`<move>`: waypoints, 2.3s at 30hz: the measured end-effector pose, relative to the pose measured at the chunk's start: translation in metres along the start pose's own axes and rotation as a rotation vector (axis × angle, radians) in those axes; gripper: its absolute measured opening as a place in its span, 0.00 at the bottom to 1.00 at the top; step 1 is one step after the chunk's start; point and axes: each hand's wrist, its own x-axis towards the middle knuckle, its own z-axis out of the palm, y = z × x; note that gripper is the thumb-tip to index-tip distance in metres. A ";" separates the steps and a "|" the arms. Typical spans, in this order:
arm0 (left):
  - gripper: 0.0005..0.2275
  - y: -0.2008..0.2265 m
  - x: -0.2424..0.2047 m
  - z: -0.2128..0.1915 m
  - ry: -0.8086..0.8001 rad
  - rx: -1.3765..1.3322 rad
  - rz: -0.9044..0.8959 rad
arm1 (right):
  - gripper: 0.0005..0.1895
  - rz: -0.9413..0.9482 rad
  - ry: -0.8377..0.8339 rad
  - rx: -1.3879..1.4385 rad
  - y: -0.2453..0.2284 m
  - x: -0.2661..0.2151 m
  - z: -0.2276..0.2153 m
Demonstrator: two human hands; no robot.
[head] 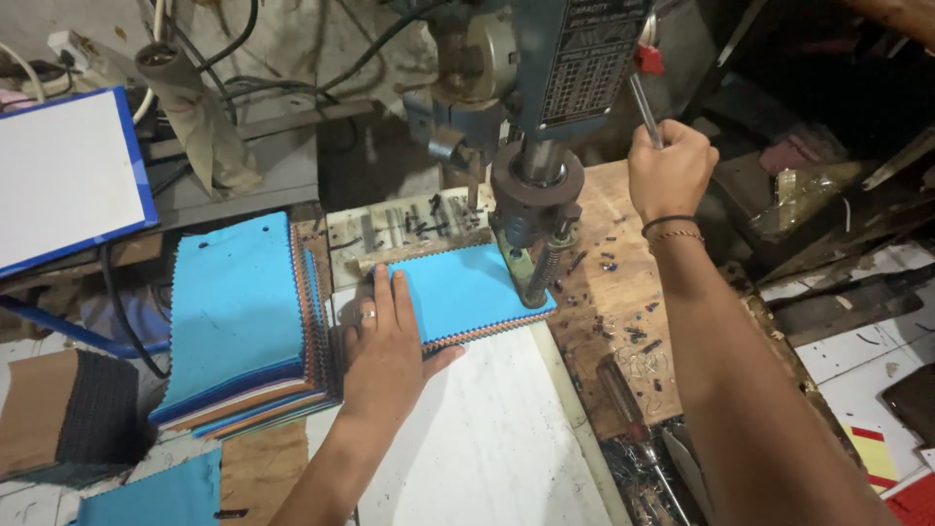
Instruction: The person stacks and aligns pieces of blue and green fabric on a workbench. They then position the fabric under a drill press and operate the machine to drill holes into the material.
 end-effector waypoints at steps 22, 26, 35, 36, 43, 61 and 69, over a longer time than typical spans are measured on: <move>0.56 0.002 -0.001 -0.001 -0.013 0.034 -0.015 | 0.20 0.093 -0.211 0.072 -0.015 0.006 -0.007; 0.56 0.002 0.000 0.001 -0.008 0.024 -0.017 | 0.20 0.083 -0.210 0.103 -0.014 0.006 -0.005; 0.54 0.001 0.000 -0.004 -0.008 0.019 0.004 | 0.21 0.100 -0.222 0.078 -0.018 0.005 -0.004; 0.54 0.000 0.000 -0.003 -0.019 0.017 0.002 | 0.21 0.101 -0.220 0.077 -0.013 0.006 0.000; 0.55 -0.002 0.002 -0.008 -0.075 -0.026 0.008 | 0.22 0.072 -0.204 0.079 -0.009 0.009 0.005; 0.61 -0.002 0.003 0.031 0.256 0.410 -0.050 | 0.31 0.124 -0.221 0.078 -0.060 -0.007 -0.015; 0.61 -0.002 0.002 0.034 0.269 0.418 -0.045 | 0.31 0.125 -0.214 0.074 -0.054 -0.005 -0.008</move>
